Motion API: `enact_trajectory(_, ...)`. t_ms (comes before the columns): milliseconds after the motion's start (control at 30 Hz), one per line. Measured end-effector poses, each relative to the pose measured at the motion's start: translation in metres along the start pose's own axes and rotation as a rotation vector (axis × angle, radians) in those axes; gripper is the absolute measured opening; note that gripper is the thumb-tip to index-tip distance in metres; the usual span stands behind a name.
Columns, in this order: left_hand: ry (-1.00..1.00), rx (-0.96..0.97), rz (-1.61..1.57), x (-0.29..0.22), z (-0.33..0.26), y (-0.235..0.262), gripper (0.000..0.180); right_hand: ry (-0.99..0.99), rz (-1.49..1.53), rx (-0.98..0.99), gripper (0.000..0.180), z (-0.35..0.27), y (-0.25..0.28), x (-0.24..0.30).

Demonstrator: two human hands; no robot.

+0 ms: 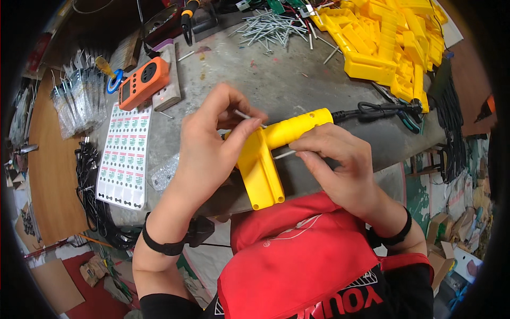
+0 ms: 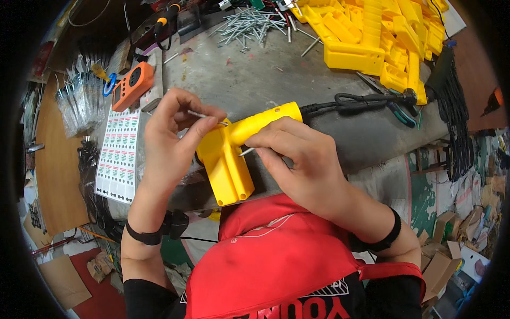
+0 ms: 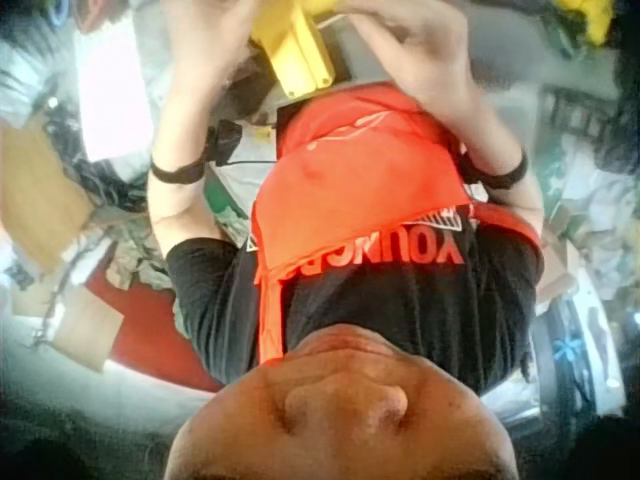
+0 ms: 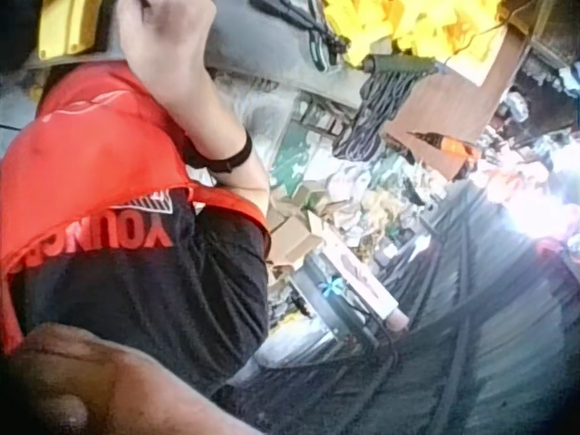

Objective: Assembling components of a yellow handheld electronic device, including screwing housings together and soldering a wire to a PCB.

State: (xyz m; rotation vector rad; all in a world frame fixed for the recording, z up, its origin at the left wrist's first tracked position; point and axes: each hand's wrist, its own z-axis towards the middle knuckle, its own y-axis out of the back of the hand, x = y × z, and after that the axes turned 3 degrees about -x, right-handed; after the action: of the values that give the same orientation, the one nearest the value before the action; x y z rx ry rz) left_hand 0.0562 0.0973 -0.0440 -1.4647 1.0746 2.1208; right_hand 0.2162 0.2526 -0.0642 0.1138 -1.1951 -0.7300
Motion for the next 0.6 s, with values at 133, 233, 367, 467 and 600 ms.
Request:
enact_trajectory(133,-0.096,0.044,0.384,-0.002,-0.005,0.009,0.015,-0.003,0.045,-0.143,0.019,-0.003,-0.007,-0.003)
enact_trajectory(233,-0.263,0.057,0.625,-0.003,-0.004,0.011,0.016,-0.048,0.082,-0.178,0.018,-0.004,-0.010,-0.006)
enact_trajectory(367,-0.399,0.126,0.888,-0.010,0.003,0.014,0.012,0.053,0.041,-0.249,0.016,-0.004,-0.014,-0.009)
enact_trajectory(467,-0.491,0.162,0.988,-0.015,0.011,0.013,0.011,0.025,0.048,-0.190,0.018,-0.009,-0.013,-0.010)
enact_trajectory(600,-0.414,0.106,0.746,-0.012,0.015,-0.005,0.014,-0.532,0.648,-0.344,0.018,-0.012,-0.028,-0.002)
